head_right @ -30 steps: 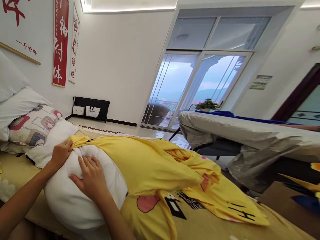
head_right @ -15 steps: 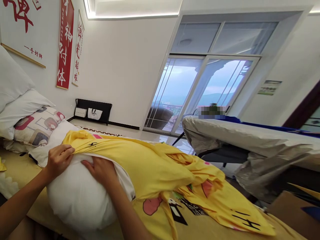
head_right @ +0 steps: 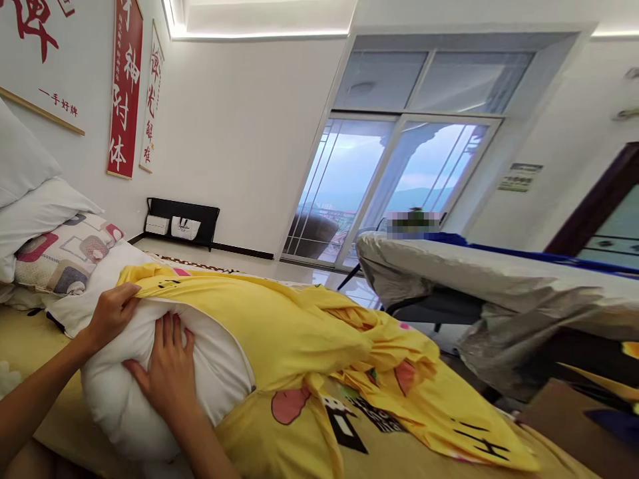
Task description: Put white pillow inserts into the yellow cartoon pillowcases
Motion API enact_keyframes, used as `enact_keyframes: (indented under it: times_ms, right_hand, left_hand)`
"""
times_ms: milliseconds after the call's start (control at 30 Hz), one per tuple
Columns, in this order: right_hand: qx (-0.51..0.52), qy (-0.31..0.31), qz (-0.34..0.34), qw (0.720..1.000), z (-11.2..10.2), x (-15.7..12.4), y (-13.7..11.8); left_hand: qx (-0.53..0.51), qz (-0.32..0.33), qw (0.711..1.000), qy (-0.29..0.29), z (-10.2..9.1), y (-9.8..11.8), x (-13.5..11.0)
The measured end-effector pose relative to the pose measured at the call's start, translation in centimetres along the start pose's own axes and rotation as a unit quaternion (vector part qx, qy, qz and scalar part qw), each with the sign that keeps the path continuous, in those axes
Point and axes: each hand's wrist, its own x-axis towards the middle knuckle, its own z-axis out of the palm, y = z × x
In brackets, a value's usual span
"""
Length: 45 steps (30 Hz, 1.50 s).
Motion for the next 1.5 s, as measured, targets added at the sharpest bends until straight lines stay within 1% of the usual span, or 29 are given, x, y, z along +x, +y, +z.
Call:
enact_keyframes:
  times_ms: [67,100,133,167,233,267,333,400,433,467,500,533,567,633,700,767,800,867,933,967,1000,1033,1100,1167,1200,1267,1333,1400,1500]
  right_hand:
    - [0.014,-0.028,0.040,0.999,0.3,2.1,1.5]
    - [0.024,-0.038,0.055,0.997,0.3,3.0,2.3]
    - [0.036,-0.044,0.061,0.997,0.3,3.6,3.0]
    - [0.047,-0.048,0.053,0.996,0.2,3.9,3.7]
    - [0.058,-0.034,0.005,0.998,0.0,3.5,4.4]
    - [0.055,-0.014,-0.023,0.998,-0.1,2.8,4.5]
    - [0.031,0.049,-0.060,0.996,0.1,0.5,3.9]
    - [0.008,0.100,-0.098,0.990,0.6,-2.1,2.7]
    - [0.003,0.107,-0.127,0.986,0.9,-3.3,1.9]
    - [0.002,0.101,-0.159,0.982,1.3,-4.2,1.2]
    - [0.004,0.083,-0.183,0.980,1.7,-4.7,0.7]
    - [0.007,0.059,-0.193,0.979,2.1,-4.8,0.3]
    - [0.011,0.036,-0.183,0.982,2.4,-4.6,0.3]
    - [0.024,-0.001,-0.121,0.992,2.9,-3.1,1.1]
    - [0.050,-0.023,-0.055,0.997,3.0,-1.1,2.6]
    - [0.076,-0.044,-0.025,0.996,2.7,0.7,3.8]
    - [0.083,-0.058,-0.024,0.995,2.3,1.4,4.1]
    - [0.081,-0.095,-0.028,0.992,1.0,2.4,3.7]
    - [0.050,-0.123,-0.016,0.991,-0.4,3.0,2.1]
    - [0.031,-0.123,-0.012,0.992,-1.0,3.2,1.0]
    - [0.018,-0.115,-0.021,0.993,-1.4,3.5,-0.1]
    - [0.014,-0.103,-0.046,0.994,-1.5,3.7,-1.2]
    - [0.030,-0.095,-0.126,0.987,-1.0,4.2,-2.9]
    - [0.046,-0.122,-0.187,0.974,0.5,4.7,-3.4]
    - [0.047,-0.137,-0.194,0.970,1.4,4.9,-3.3]
    - [0.042,-0.153,-0.185,0.970,2.9,5.3,-2.4]
    - [0.041,-0.155,-0.172,0.972,3.8,5.7,-1.2]
    - [0.040,-0.156,-0.162,0.974,3.8,6.3,-0.2]
    - [0.036,-0.160,-0.147,0.975,2.8,7.2,0.9]
  left_hand:
    - [0.007,0.052,0.999,0.005,-0.3,1.2,0.3]
    - [0.014,0.073,0.997,0.007,-0.2,1.4,0.4]
    - [0.021,0.084,0.996,0.010,0.0,1.3,0.4]
    - [0.029,0.079,0.996,0.013,0.3,0.8,0.4]
    - [0.051,0.030,0.998,0.014,1.3,-1.2,0.0]
    - [0.064,-0.005,0.998,0.006,1.9,-2.5,-0.4]
    - [0.084,-0.073,0.994,-0.022,3.1,-5.3,-1.5]
    - [0.071,-0.136,0.987,-0.040,4.2,-7.6,-2.9]
    - [0.050,-0.166,0.984,-0.038,4.6,-8.5,-3.5]
    - [0.018,-0.196,0.980,-0.031,5.0,-9.1,-4.0]
    - [-0.023,-0.224,0.974,-0.025,5.2,-9.6,-4.3]
    - [-0.069,-0.248,0.966,-0.025,5.3,-10.1,-4.6]
    - [-0.115,-0.266,0.957,-0.030,5.2,-10.5,-4.7]
    - [-0.170,-0.290,0.941,-0.034,4.7,-11.4,-5.1]
    - [-0.164,-0.329,0.930,-0.011,3.8,-12.4,-6.0]
    - [-0.143,-0.378,0.915,0.006,3.0,-13.0,-7.4]
    - [-0.148,-0.402,0.904,-0.009,2.7,-13.1,-8.2]
    - [-0.196,-0.436,0.874,-0.084,2.4,-12.6,-9.7]
    - [-0.243,-0.463,0.837,-0.161,2.7,-11.7,-10.7]
    - [-0.255,-0.477,0.821,-0.182,3.0,-11.2,-10.9]
    - [-0.257,-0.488,0.813,-0.186,3.3,-10.8,-10.9]
    - [-0.255,-0.496,0.811,-0.175,3.7,-10.5,-10.8]
    - [-0.260,-0.503,0.811,-0.147,4.5,-10.3,-10.4]
    - [-0.277,-0.504,0.807,-0.130,5.1,-10.5,-10.0]
    - [-0.287,-0.508,0.802,-0.127,5.3,-10.7,-9.9]
    - [-0.304,-0.517,0.791,-0.124,5.7,-10.9,-9.7]
    - [-0.318,-0.523,0.783,-0.109,6.2,-10.9,-9.5]
    - [-0.322,-0.518,0.789,-0.078,6.6,-10.7,-8.9]
    - [-0.316,-0.494,0.809,-0.024,6.9,-10.4,-7.2]
